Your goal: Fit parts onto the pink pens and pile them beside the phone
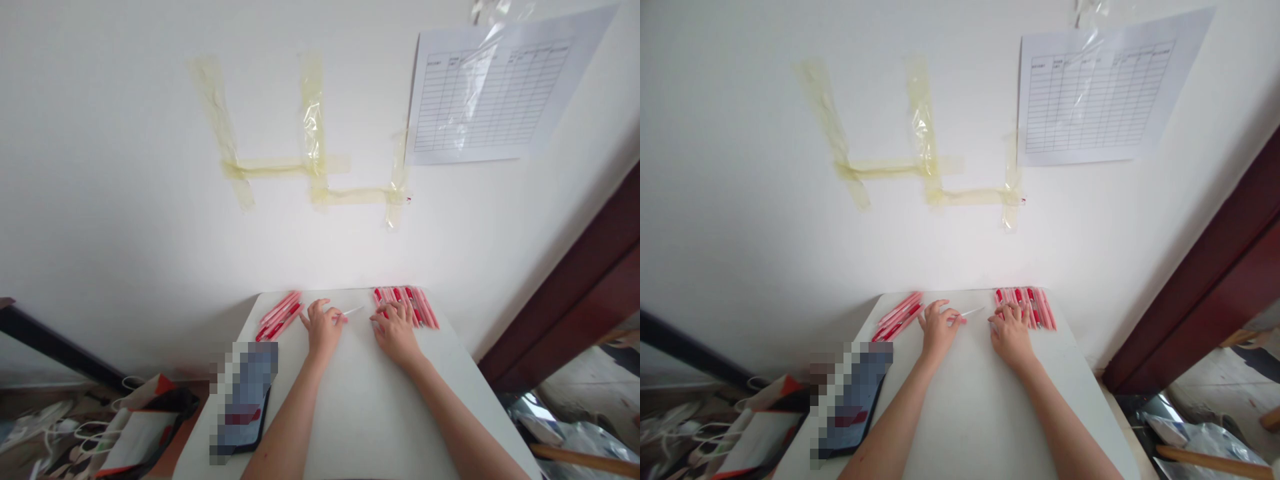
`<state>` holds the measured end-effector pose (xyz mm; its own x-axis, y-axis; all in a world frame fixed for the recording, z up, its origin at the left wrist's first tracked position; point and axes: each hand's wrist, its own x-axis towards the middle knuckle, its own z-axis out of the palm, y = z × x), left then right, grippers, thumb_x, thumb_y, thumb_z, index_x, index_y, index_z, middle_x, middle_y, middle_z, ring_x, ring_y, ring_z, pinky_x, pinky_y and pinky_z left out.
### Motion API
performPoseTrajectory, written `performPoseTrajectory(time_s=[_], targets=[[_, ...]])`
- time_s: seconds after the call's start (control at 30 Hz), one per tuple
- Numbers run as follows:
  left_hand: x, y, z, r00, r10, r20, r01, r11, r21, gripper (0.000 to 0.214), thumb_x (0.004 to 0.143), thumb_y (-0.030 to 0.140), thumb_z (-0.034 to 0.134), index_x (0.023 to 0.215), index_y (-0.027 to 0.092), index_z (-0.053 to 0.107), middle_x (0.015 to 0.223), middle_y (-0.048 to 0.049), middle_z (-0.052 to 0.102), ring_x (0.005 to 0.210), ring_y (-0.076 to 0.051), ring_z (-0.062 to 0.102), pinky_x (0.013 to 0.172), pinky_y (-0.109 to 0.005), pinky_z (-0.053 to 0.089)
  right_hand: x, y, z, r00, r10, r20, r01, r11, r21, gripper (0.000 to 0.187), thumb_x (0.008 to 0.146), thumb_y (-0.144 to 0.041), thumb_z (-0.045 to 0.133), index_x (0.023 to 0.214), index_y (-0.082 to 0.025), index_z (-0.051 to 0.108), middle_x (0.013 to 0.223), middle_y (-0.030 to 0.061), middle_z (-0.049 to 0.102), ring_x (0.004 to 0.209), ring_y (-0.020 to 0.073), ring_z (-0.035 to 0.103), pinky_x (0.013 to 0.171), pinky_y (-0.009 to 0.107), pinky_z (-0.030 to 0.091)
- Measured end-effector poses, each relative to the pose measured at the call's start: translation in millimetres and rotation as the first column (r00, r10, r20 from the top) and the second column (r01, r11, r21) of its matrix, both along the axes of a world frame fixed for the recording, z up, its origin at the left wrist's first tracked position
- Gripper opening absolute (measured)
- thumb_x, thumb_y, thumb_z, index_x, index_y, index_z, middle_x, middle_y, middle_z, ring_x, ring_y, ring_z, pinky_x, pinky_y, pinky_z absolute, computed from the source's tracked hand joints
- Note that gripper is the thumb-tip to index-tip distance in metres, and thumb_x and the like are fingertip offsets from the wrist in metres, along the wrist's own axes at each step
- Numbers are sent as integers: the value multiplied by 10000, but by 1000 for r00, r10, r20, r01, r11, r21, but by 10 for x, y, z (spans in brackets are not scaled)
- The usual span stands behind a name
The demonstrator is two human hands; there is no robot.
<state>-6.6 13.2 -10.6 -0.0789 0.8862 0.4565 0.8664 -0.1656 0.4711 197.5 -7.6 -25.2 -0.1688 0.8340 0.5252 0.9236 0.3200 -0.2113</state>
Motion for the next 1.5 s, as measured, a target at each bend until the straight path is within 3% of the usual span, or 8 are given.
performPoseTrajectory(time_s=[0.3, 0.53, 0.8, 0.97, 1.13, 1.3, 1.5], targets=[[-53, -8, 65, 1000, 8, -13, -8, 1000, -18, 106, 838, 261, 640, 863, 275, 742, 1283, -58, 580, 1280, -279, 430, 1138, -605, 184, 69, 21, -22, 999, -10, -54, 13, 998, 60, 253, 868, -234, 543, 1064, -290, 692, 1149, 59, 602, 1203, 289, 422, 1132, 651, 157], [-135, 14, 132, 998, -57, -17, 56, 997, -53, 113, 815, 249, 680, 824, 323, 765, 1329, -22, 550, 1314, -276, 393, 1160, -597, 147, 149, 15, 41, 990, 19, -140, -8, 997, 80, 245, 908, -318, 552, 1103, -288, 697, 1147, 72, 603, 1162, 289, 441, 1077, 583, 293], [-155, 24, 126, 995, -101, -21, 99, 993, -61, 70, 801, 311, 713, 785, 350, 768, 1343, -4, 552, 1310, -280, 405, 1158, -606, 140, 80, -49, 92, 977, 155, -148, -148, 987, 58, 170, 898, -360, 597, 862, -287, 746, 1107, 67, 623, 1161, 279, 448, 1045, 530, 342], [-126, 19, 106, 995, -91, -30, 89, 995, -45, 95, 809, 284, 702, 832, 349, 767, 1341, -9, 561, 1297, -276, 429, 1152, -602, 172, 46, -65, 84, 979, 166, -119, -161, 986, 53, 145, 871, -306, 608, 784, -264, 717, 1088, 65, 624, 1186, 280, 433, 1091, 573, 287], [-128, 22, 96, 998, 10, -54, -14, 997, -82, 383, 818, 261, 685, 1179, 386, 664, 1362, -51, 567, 1310, -298, 414, 1114, -684, 179, 8, -62, 62, 986, 107, -131, -100, 993, 61, 146, 843, -276, 607, 709, -233, 644, 1020, 60, 627, 1168, 275, 443, 1118, 575, 249], [-174, 32, 55, 987, 63, -146, -80, 990, -112, 242, 818, 243, 670, 1024, 352, 733, 1375, -52, 544, 1331, -324, 375, 1100, -743, 116, -65, -82, 54, 994, 4, -105, 1, 999, 43, 159, 814, -257, 610, 659, -223, 611, 983, 58, 621, 1167, 298, 439, 1132, 662, 118], [-182, 29, 2, 972, 65, -227, -91, 990, -106, 202, 829, 236, 646, 962, 347, 751, 1376, -56, 529, 1335, -345, 350, 1076, -782, 66, -152, -121, 67, 999, -28, -39, 29, 999, 18, 143, 789, -258, 627, 650, -227, 612, 1002, 66, 619, 1175, 314, 434, 1124, 700, 65]])
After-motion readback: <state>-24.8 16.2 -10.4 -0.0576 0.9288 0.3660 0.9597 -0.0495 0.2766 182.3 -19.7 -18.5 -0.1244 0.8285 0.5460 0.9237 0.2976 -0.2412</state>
